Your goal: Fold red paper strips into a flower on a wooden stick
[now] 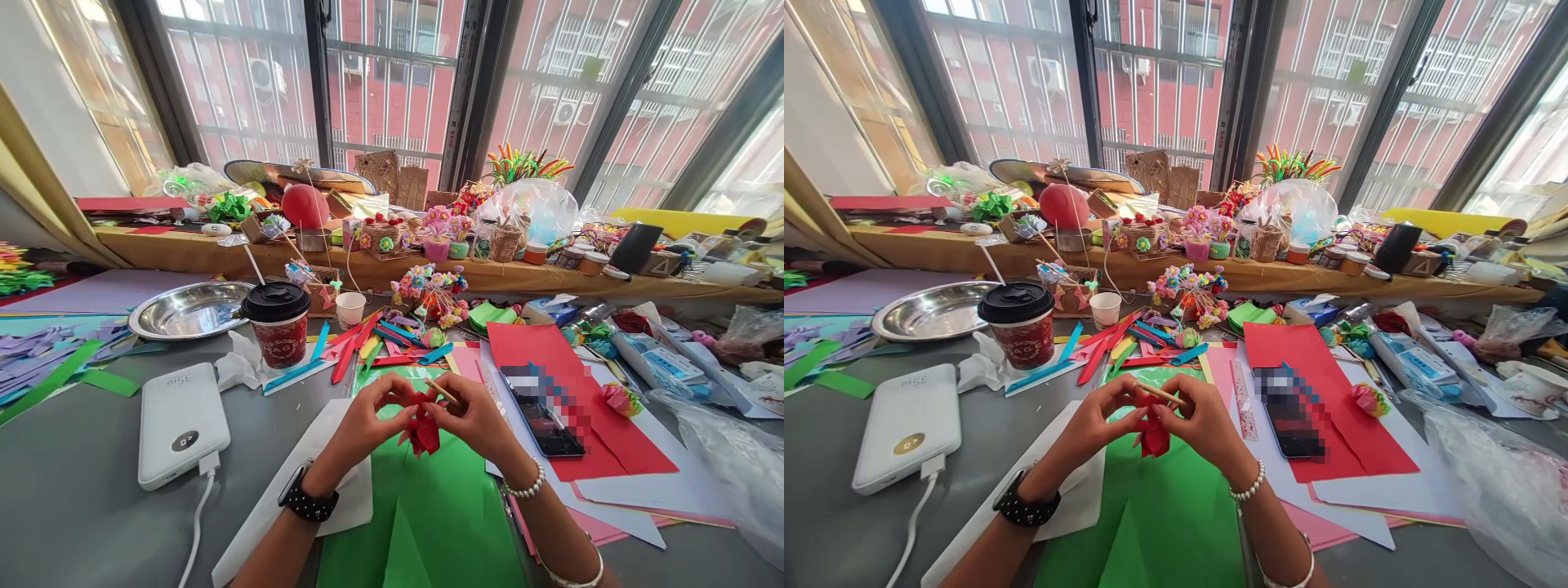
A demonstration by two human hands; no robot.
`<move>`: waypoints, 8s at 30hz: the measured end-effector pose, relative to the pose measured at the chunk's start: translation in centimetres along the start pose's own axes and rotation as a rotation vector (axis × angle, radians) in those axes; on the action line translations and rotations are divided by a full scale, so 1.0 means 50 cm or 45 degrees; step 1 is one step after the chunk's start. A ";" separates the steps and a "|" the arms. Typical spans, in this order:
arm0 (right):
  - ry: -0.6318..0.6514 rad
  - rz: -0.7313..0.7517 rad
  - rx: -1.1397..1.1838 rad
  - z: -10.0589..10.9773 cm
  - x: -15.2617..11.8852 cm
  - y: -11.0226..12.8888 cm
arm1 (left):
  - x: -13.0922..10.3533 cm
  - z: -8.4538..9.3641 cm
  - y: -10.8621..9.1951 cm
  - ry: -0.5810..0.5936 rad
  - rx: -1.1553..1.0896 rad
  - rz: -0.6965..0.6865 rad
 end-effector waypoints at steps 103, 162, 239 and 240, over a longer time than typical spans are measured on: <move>-0.727 0.362 -0.354 0.020 -0.019 0.012 | -0.002 -0.016 0.036 -0.041 -0.388 0.308; -0.416 0.238 -0.558 0.021 0.000 0.009 | 0.000 -0.022 0.028 0.044 0.241 0.104; -0.527 0.761 -0.580 0.009 -0.031 0.026 | 0.002 -0.008 0.037 -0.311 -0.470 0.358; -0.537 0.757 -0.570 0.011 -0.032 0.027 | 0.002 -0.006 0.038 -0.343 -0.470 0.354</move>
Point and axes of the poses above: each hand's wrist, its own x-axis towards the middle knuckle, its own z-axis out of the back of the hand, y = z × x, the point moved 3 cm from there along x, towards the middle knuckle, and after that the axes turned 15 degrees about -z, right-handed, at the moved point
